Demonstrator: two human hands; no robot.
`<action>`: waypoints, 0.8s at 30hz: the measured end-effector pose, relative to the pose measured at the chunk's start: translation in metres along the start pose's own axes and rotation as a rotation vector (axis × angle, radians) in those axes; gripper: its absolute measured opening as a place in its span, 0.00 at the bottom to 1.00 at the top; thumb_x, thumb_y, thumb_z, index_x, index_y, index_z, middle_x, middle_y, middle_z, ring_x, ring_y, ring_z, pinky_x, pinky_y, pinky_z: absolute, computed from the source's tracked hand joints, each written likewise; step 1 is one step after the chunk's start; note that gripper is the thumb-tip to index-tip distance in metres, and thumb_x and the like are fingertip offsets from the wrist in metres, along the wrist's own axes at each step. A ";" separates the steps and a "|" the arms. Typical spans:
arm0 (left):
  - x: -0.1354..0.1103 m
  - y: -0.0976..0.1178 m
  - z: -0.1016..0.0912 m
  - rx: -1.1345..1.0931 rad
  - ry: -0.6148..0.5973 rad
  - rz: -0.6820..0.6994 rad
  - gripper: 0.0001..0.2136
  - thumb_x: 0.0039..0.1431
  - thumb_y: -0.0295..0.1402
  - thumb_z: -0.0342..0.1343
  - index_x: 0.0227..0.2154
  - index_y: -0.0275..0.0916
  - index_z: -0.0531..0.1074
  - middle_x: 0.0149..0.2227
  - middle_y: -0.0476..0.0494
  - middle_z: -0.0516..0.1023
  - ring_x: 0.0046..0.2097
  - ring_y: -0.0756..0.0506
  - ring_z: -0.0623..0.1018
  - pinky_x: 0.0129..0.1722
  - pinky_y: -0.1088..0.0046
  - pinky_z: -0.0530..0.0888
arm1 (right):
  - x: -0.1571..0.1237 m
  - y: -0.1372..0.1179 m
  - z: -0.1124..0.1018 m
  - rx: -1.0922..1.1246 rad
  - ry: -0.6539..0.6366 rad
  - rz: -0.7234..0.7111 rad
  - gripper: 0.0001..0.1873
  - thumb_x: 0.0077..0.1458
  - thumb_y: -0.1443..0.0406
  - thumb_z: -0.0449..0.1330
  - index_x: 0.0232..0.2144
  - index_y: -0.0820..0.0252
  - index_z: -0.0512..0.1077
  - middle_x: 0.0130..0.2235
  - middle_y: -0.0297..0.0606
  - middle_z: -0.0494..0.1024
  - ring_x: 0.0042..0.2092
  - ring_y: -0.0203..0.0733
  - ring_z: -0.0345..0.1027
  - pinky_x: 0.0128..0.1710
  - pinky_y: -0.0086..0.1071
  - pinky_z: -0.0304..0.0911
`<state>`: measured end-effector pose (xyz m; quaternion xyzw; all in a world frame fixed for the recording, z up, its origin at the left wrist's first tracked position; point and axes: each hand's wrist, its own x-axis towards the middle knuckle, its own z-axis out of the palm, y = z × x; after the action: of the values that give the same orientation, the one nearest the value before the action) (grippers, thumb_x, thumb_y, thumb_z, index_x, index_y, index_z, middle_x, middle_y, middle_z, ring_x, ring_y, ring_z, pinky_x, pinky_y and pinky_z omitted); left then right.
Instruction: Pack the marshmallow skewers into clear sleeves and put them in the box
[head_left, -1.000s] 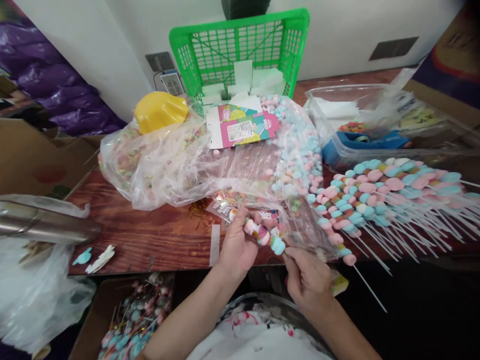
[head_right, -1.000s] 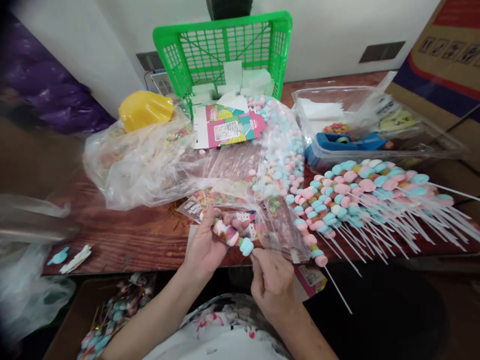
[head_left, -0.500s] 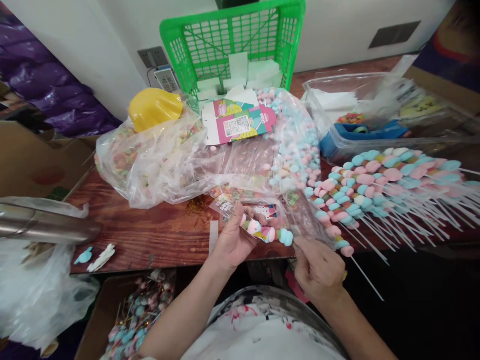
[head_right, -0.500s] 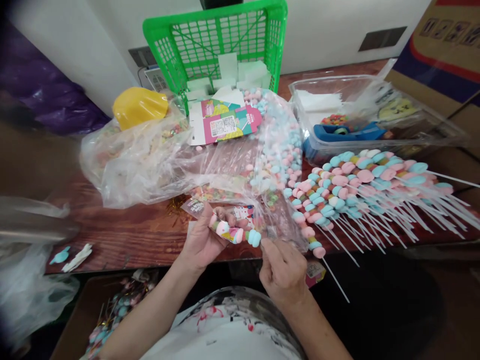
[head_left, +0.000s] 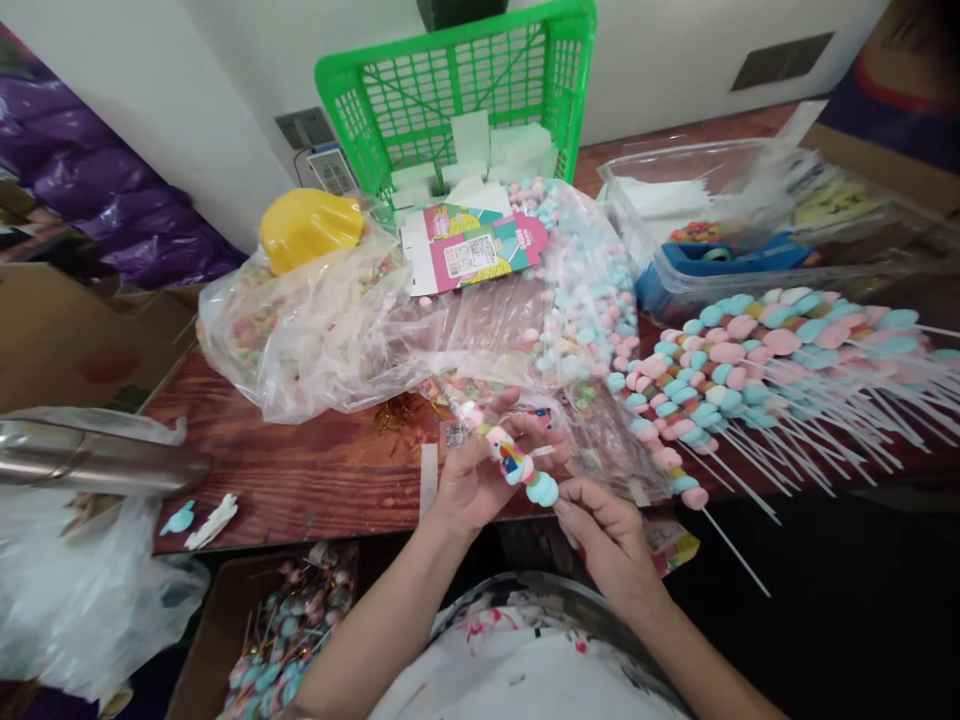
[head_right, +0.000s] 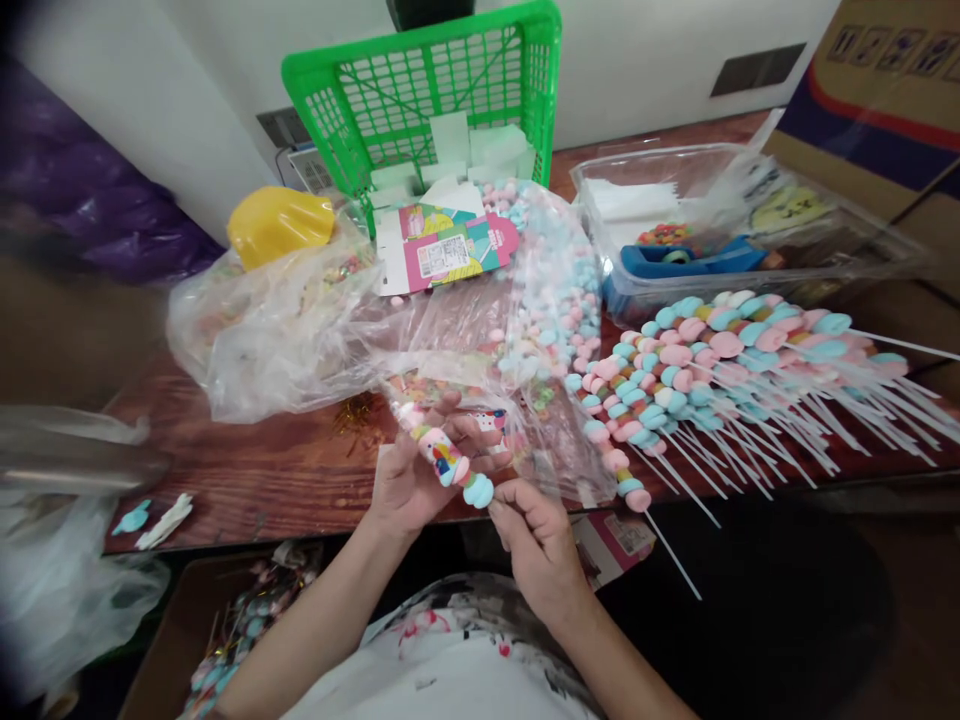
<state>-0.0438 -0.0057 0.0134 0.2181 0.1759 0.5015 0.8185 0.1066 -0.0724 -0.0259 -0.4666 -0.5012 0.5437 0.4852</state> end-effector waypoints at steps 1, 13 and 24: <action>0.002 0.000 -0.003 0.003 -0.015 -0.012 0.29 0.39 0.43 0.69 0.46 0.42 0.70 0.36 0.44 0.78 0.44 0.36 0.78 0.47 0.52 0.70 | 0.000 -0.001 0.001 0.050 -0.041 0.028 0.14 0.59 0.59 0.55 0.24 0.61 0.66 0.18 0.26 0.57 0.21 0.29 0.47 0.21 0.26 0.44; 0.012 -0.018 0.009 0.157 0.207 -0.001 0.18 0.49 0.45 0.64 0.20 0.36 0.67 0.20 0.50 0.69 0.29 0.46 0.76 0.34 0.70 0.72 | 0.002 0.006 0.000 -0.220 0.172 -0.126 0.11 0.59 0.63 0.54 0.26 0.61 0.67 0.20 0.27 0.58 0.21 0.30 0.50 0.20 0.25 0.49; 0.007 -0.029 0.015 0.041 0.168 -0.064 0.21 0.45 0.53 0.63 0.24 0.37 0.70 0.27 0.45 0.76 0.41 0.40 0.78 0.42 0.62 0.73 | 0.009 0.004 -0.012 -0.393 0.141 -0.321 0.09 0.60 0.66 0.52 0.28 0.60 0.69 0.21 0.29 0.64 0.22 0.31 0.57 0.23 0.25 0.55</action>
<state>-0.0120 -0.0140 0.0102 0.1863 0.2608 0.4879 0.8119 0.1171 -0.0629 -0.0308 -0.5029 -0.6299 0.3181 0.4991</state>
